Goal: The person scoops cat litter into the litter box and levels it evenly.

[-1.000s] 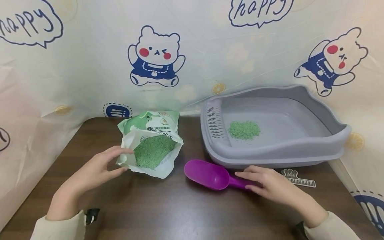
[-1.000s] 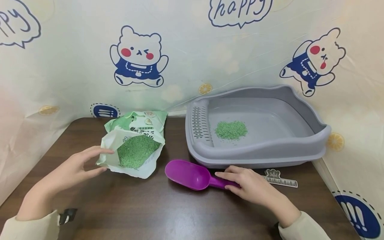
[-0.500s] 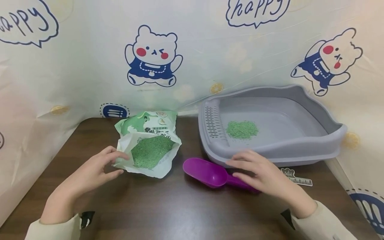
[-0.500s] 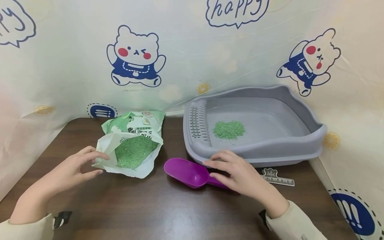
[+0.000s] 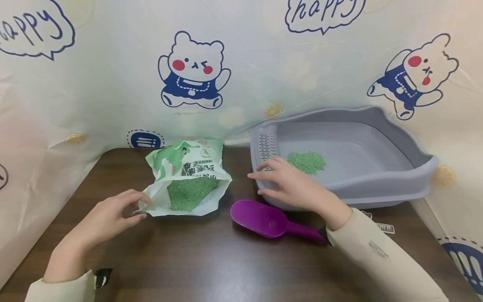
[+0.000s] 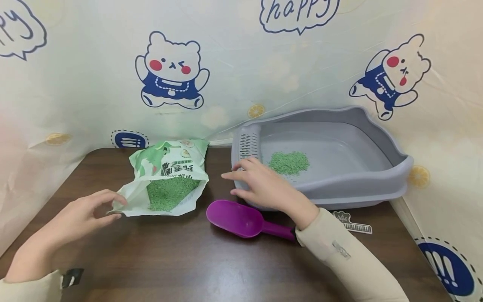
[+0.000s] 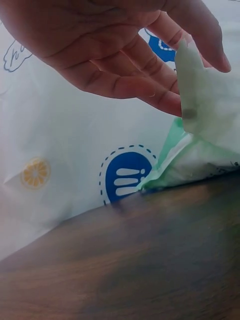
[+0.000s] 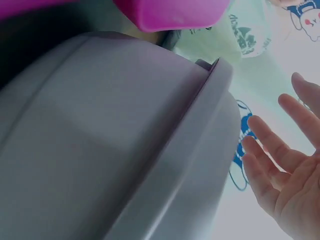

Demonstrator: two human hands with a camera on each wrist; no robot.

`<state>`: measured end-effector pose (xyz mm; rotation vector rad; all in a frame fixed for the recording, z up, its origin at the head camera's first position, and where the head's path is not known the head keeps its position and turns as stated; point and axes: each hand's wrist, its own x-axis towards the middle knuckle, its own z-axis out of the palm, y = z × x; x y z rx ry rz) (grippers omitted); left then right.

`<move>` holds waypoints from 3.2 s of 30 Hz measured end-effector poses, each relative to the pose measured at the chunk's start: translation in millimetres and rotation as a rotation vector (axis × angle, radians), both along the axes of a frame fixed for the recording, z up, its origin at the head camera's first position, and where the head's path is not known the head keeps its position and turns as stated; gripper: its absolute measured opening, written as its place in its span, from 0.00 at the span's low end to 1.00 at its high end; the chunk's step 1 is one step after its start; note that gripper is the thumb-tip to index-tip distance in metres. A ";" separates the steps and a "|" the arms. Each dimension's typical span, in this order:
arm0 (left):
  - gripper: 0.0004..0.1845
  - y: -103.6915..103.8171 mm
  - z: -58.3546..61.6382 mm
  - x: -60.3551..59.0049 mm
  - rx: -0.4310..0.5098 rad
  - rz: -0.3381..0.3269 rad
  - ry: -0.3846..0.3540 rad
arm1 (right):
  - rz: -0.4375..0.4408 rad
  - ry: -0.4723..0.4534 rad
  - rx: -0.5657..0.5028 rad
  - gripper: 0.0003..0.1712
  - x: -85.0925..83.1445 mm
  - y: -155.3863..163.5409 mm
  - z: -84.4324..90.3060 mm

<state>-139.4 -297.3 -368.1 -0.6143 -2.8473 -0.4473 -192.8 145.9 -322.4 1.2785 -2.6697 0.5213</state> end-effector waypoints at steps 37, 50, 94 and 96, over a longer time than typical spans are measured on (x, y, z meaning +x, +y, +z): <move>0.11 -19.1 -5.3 -15.9 0.004 0.041 -0.158 | -0.033 -0.129 0.239 0.25 -56.7 -75.0 -19.1; 0.16 -16.1 -3.6 -14.5 -0.016 -0.003 -0.032 | -0.017 -0.032 0.192 0.21 -53.7 -78.2 -32.4; 0.11 -52.2 -8.8 -14.5 0.237 0.024 -0.089 | -0.226 -0.044 -0.008 0.08 -46.4 -81.3 -37.4; 0.10 -51.3 -9.1 -15.9 0.225 0.033 -0.095 | -0.252 -0.095 -0.010 0.09 -47.6 -82.8 -36.1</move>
